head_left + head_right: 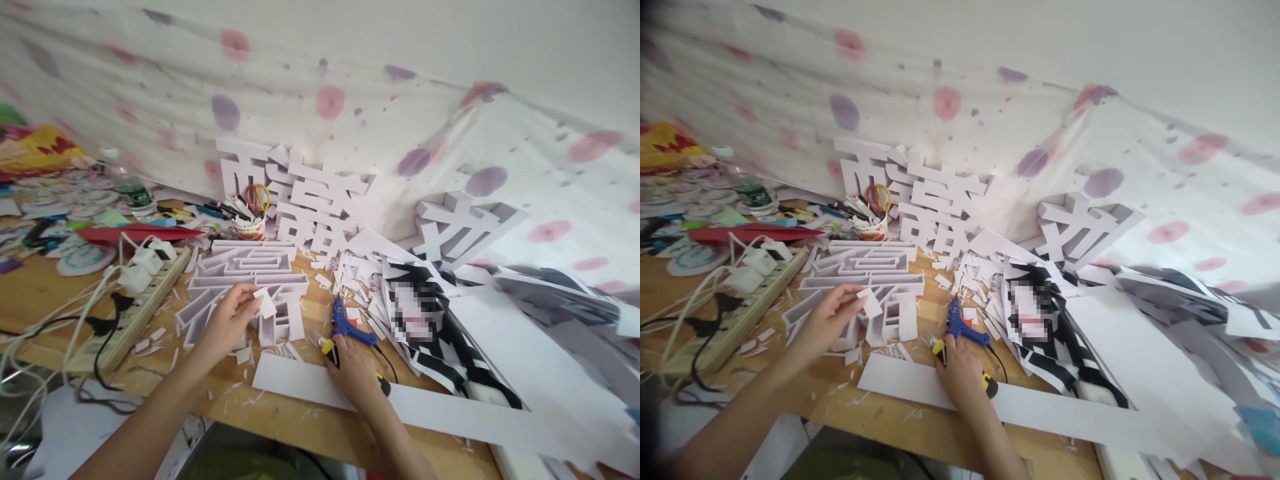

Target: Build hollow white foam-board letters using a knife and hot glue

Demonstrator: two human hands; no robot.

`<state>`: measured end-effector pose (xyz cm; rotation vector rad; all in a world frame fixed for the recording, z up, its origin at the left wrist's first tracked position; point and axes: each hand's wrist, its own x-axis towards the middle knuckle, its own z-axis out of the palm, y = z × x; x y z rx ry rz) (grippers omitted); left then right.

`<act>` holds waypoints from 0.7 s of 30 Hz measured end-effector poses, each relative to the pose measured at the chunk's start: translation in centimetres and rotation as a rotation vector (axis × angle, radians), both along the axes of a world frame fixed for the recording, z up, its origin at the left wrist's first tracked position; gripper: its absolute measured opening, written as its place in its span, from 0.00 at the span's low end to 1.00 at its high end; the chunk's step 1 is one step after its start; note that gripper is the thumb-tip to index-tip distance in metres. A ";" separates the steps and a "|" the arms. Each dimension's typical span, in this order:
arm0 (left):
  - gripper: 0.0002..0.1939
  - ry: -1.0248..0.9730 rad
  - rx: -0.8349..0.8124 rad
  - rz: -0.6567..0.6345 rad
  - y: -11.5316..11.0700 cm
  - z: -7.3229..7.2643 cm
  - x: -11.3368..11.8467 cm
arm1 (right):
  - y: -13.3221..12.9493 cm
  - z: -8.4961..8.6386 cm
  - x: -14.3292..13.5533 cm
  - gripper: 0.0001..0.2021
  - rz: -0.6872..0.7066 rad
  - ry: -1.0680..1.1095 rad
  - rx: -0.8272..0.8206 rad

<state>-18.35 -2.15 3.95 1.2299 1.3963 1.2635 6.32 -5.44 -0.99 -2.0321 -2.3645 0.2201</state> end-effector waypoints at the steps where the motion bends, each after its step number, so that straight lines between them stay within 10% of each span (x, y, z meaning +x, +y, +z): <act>1: 0.18 0.057 0.007 -0.011 -0.4 0.0 -0.5 | -0.1 -0.1 -0.1 0.08 -0.001 -0.008 0.015; 21: 0.08 0.300 0.157 -0.222 -2.7 -0.4 -0.4 | 1.7 4.6 -7.8 0.10 0.386 0.637 0.094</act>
